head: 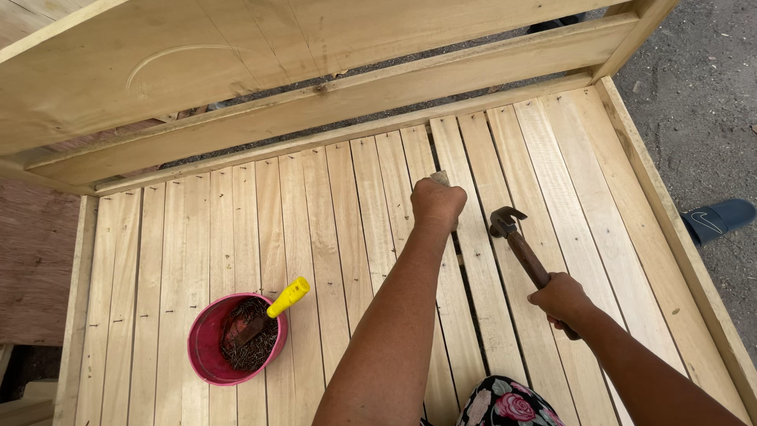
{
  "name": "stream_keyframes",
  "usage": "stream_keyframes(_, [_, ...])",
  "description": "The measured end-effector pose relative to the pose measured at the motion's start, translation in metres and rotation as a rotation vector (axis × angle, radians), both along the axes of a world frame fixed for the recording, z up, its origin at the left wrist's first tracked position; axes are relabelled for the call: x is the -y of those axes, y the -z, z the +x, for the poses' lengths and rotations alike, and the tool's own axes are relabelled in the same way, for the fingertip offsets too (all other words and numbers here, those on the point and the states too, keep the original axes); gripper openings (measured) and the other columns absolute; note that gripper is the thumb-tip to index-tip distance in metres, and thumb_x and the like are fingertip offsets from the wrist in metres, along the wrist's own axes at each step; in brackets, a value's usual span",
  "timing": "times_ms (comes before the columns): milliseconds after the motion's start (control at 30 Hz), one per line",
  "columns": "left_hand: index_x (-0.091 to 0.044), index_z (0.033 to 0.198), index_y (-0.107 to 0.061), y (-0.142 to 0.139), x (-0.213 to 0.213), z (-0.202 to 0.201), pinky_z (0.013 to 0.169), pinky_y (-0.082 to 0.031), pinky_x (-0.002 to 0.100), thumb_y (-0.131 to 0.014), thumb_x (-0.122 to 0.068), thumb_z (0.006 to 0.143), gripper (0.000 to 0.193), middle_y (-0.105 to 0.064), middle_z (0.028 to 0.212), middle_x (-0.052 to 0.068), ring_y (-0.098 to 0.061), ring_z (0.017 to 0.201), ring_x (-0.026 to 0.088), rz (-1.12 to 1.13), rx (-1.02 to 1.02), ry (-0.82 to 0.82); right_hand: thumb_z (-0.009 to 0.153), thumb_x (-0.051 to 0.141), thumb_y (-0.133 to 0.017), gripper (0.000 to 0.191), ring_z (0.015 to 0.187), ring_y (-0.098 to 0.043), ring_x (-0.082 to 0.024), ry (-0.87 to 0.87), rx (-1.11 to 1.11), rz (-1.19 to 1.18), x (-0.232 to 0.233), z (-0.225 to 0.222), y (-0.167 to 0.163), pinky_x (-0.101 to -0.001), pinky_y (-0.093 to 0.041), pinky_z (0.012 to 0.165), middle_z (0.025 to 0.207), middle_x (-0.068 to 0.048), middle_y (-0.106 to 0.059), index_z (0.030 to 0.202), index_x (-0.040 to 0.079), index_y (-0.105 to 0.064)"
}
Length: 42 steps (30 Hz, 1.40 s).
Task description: The person uses a hammer and a small wooden block to tap wooden slats together on a bed frame. They repeatedly strike the block to close gaps between adjacent slats, working along the length of the bed base.
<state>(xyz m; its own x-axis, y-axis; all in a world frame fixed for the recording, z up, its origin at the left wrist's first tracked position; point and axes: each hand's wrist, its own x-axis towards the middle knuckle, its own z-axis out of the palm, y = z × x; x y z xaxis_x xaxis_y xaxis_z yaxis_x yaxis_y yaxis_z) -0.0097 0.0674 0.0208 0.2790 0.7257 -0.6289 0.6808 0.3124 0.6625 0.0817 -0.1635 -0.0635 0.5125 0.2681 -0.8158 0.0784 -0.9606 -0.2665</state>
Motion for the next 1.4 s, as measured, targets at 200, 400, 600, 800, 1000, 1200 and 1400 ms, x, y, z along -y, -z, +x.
stream_keyframes(200, [-0.002, 0.131, -0.049, -0.003, 0.013, 0.011, 0.09, -0.059, 0.043, -0.07, -0.026, 0.089, 0.053, -0.064, 0.116, 0.022, -0.068, 0.101, 0.03, 0.161, 0.021, -0.031, 0.088, 0.018, -0.079, 0.028, 0.039, -0.05, -0.017, 0.149, -0.052, 0.216, -0.003, -0.015, -0.04, -0.0329, -0.045, 0.038, 0.055, -0.007, -0.053, 0.101, 0.0, -0.062])
stream_keyframes(400, [-0.007, 0.12, -0.067, 0.03, 0.005, 0.019, 0.097, -0.053, 0.043, -0.04, -0.053, 0.102, 0.056, -0.072, 0.122, 0.015, -0.067, 0.109, 0.027, 0.112, 0.304, -0.249, 0.09, 0.031, -0.077, 0.03, 0.042, -0.041, -0.015, 0.16, 0.082, 0.384, -0.02, -0.007, -0.127, -0.036, -0.034, 0.04, 0.054, -0.005, -0.051, 0.086, 0.006, -0.061])
stream_keyframes(600, [-0.015, 0.117, -0.071, 0.026, -0.001, 0.017, 0.11, -0.043, 0.054, -0.028, -0.061, 0.102, 0.065, -0.061, 0.136, 0.014, -0.053, 0.126, 0.03, -0.361, 0.567, -0.552, 0.089, 0.034, -0.079, 0.035, 0.052, -0.055, -0.014, -0.081, 0.217, 0.538, -0.02, -0.013, -0.15, -0.0334, -0.048, 0.05, 0.06, -0.007, -0.056, 0.084, 0.003, -0.065])
stream_keyframes(800, [-0.018, 0.112, -0.072, 0.018, 0.006, 0.002, 0.123, -0.019, 0.065, -0.008, -0.067, 0.1, 0.08, -0.054, 0.145, 0.008, -0.044, 0.136, 0.032, -0.541, 0.674, -0.595, 0.094, 0.037, -0.072, 0.028, 0.063, -0.061, -0.015, -0.241, 0.129, 0.098, -0.027, -0.017, -0.15, -0.0363, -0.052, 0.064, 0.069, -0.005, -0.062, 0.103, 0.011, -0.071])
stream_keyframes(1000, [-0.018, 0.116, -0.073, 0.028, 0.01, 0.0, 0.124, -0.01, 0.069, -0.007, -0.061, 0.103, 0.08, -0.049, 0.149, 0.007, -0.041, 0.141, 0.036, -0.509, 0.745, -0.584, 0.087, 0.039, -0.078, 0.031, 0.057, -0.055, -0.018, -0.161, 0.2, 0.321, -0.027, -0.009, -0.175, -0.0388, -0.047, 0.058, 0.064, -0.007, -0.058, 0.092, 0.009, -0.071])
stream_keyframes(1200, [-0.018, 0.117, -0.071, 0.028, 0.009, -0.003, 0.122, -0.011, 0.066, -0.005, -0.06, 0.103, 0.08, -0.053, 0.144, 0.004, -0.044, 0.138, 0.034, -0.524, 0.751, -0.567, 0.088, 0.039, -0.077, 0.035, 0.058, -0.061, -0.018, -0.105, 0.303, 0.557, -0.023, -0.014, -0.15, -0.0396, -0.055, 0.061, 0.062, -0.01, -0.064, 0.091, 0.006, -0.067])
stream_keyframes(1400, [-0.014, 0.115, -0.072, 0.035, 0.008, -0.005, 0.104, -0.046, 0.043, -0.01, -0.066, 0.104, 0.082, -0.063, 0.117, 0.007, -0.053, 0.107, 0.026, -0.514, 0.872, -0.524, 0.09, 0.035, -0.073, 0.026, 0.07, -0.071, -0.017, -0.296, 0.189, 0.203, -0.028, -0.016, -0.126, -0.0393, -0.057, 0.074, 0.072, -0.007, -0.071, 0.105, 0.014, -0.07])
